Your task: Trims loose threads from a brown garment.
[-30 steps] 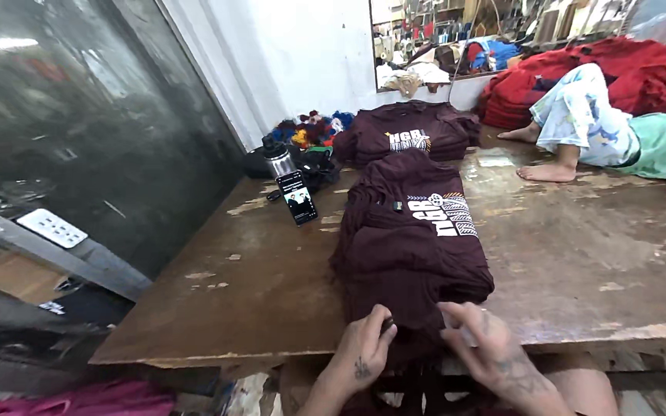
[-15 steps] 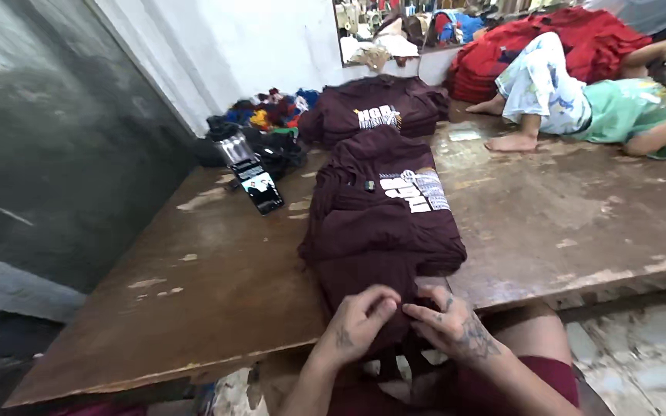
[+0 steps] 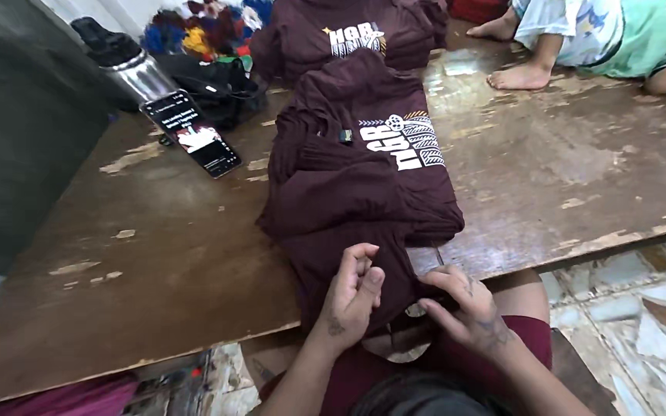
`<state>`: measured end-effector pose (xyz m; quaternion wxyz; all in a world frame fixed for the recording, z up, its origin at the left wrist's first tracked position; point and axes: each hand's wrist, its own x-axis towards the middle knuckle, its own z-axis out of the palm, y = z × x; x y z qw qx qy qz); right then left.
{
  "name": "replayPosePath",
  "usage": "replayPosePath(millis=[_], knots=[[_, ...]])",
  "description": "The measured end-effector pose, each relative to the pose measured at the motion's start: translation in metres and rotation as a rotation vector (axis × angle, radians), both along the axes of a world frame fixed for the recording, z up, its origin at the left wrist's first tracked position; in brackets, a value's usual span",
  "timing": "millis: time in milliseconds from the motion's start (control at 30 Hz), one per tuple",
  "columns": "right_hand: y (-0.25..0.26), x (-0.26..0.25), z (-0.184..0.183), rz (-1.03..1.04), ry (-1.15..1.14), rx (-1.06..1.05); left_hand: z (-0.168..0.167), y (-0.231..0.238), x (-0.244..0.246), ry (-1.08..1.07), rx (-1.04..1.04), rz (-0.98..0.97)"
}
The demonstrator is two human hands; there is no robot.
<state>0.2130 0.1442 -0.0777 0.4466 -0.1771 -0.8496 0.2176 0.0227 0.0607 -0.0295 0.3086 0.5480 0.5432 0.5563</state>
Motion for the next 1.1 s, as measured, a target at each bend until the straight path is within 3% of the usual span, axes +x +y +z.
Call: replayPosePath(millis=[300, 500, 733, 800, 967, 1100], knots=[[0.014, -0.012, -0.003, 0.117, -0.055, -0.055, -0.004, 0.001, -0.003, 0.09, -0.049, -0.057], [0.016, 0.019, 0.003, 0.193, -0.033, -0.109, -0.001, -0.007, -0.01, 0.473, -0.039, -0.138], [0.006, 0.031, 0.007, 0.269, 0.059, -0.113, -0.005, -0.009, 0.003, 0.773, 0.107, -0.108], [0.003, 0.033, 0.008, 0.289, 0.065, -0.112, -0.005, -0.01, 0.001, 0.731, 0.106, -0.083], [0.011, 0.021, 0.008, 0.186, 0.036, -0.057, -0.002, -0.011, -0.001, 0.323, -0.025, -0.006], [0.02, -0.005, -0.001, 0.102, -0.044, -0.033, -0.006, -0.01, 0.001, 0.326, -0.029, 0.011]])
